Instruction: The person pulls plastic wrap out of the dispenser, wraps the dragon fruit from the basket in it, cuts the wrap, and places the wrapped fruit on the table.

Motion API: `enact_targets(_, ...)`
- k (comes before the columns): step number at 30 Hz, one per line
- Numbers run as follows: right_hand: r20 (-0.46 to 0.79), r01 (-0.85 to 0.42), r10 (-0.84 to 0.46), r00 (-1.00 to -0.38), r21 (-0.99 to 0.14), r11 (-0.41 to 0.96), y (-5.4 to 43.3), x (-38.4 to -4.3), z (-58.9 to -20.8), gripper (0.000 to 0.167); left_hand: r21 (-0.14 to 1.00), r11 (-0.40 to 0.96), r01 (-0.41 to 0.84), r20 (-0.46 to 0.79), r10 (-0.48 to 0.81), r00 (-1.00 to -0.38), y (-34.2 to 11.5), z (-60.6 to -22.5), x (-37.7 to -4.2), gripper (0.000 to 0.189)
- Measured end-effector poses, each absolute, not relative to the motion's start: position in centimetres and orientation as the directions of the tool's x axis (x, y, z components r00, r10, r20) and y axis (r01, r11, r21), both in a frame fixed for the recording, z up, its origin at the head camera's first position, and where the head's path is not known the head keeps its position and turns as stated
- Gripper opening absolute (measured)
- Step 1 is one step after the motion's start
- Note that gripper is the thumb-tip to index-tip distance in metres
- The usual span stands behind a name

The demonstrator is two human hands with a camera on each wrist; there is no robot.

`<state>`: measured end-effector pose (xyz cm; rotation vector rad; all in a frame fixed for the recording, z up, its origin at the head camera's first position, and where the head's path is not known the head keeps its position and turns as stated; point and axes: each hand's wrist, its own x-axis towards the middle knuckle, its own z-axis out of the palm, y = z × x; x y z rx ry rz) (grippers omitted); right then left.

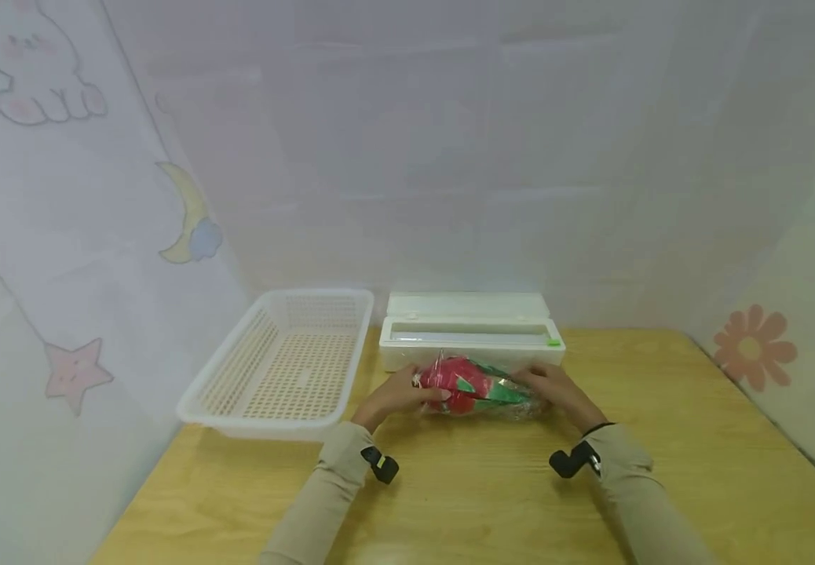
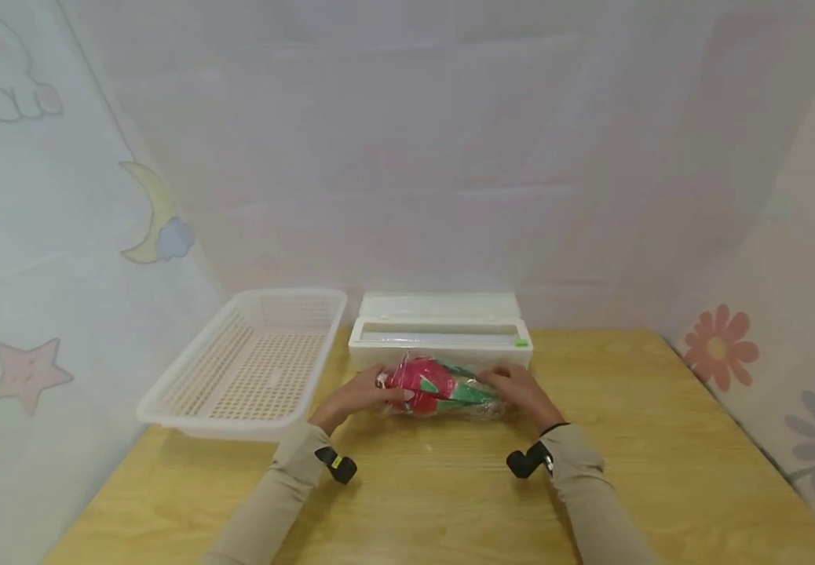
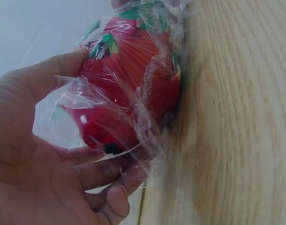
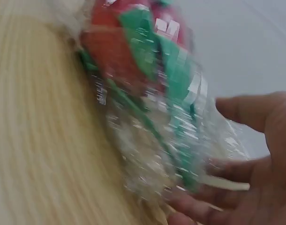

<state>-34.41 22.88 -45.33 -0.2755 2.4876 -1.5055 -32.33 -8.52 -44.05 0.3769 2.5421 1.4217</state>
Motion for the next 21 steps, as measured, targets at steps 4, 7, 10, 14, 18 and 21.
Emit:
enact_targets(4,-0.016,-0.119,-0.285,-0.958,-0.886,0.448,24.7,-34.7,-45.6,0.047,0.865,0.483,0.134,-0.044,0.339,-0.94,-8.3,-43.8,-32.3,0.072)
enact_targets(7,0.057,-0.161,-0.218,-0.974,-0.852,0.498,25.0,-34.4,-45.9,0.045,0.852,0.502,0.151,-0.031,0.336,-0.941,-8.2,-43.3,-32.1,0.068)
enact_targets(10,0.102,-0.168,-0.15,-0.983,-0.825,0.54,24.8,-33.8,-45.8,0.04,0.828,0.535,0.17,-0.021,0.333,-0.943,-8.0,-42.8,-31.8,0.067)
enact_targets(14,0.193,-0.196,-0.066,-0.979,-0.805,0.56,24.9,-33.5,-45.2,0.032,0.808,0.56,0.182,-0.015,0.328,-0.945,-8.1,-42.7,-31.6,0.069)
enact_targets(18,0.283,-0.237,-0.002,-0.959,-0.798,0.554,25.2,-33.8,-44.7,0.03,0.813,0.545,0.206,0.08,0.245,-0.966,-8.5,-43.0,-31.7,0.068)
enact_targets(21,0.309,-0.251,0.016,-0.951,-0.801,0.544,25.4,-33.9,-44.3,0.032,0.831,0.483,0.275,0.229,0.154,-0.961,-8.8,-43.2,-31.9,0.045)
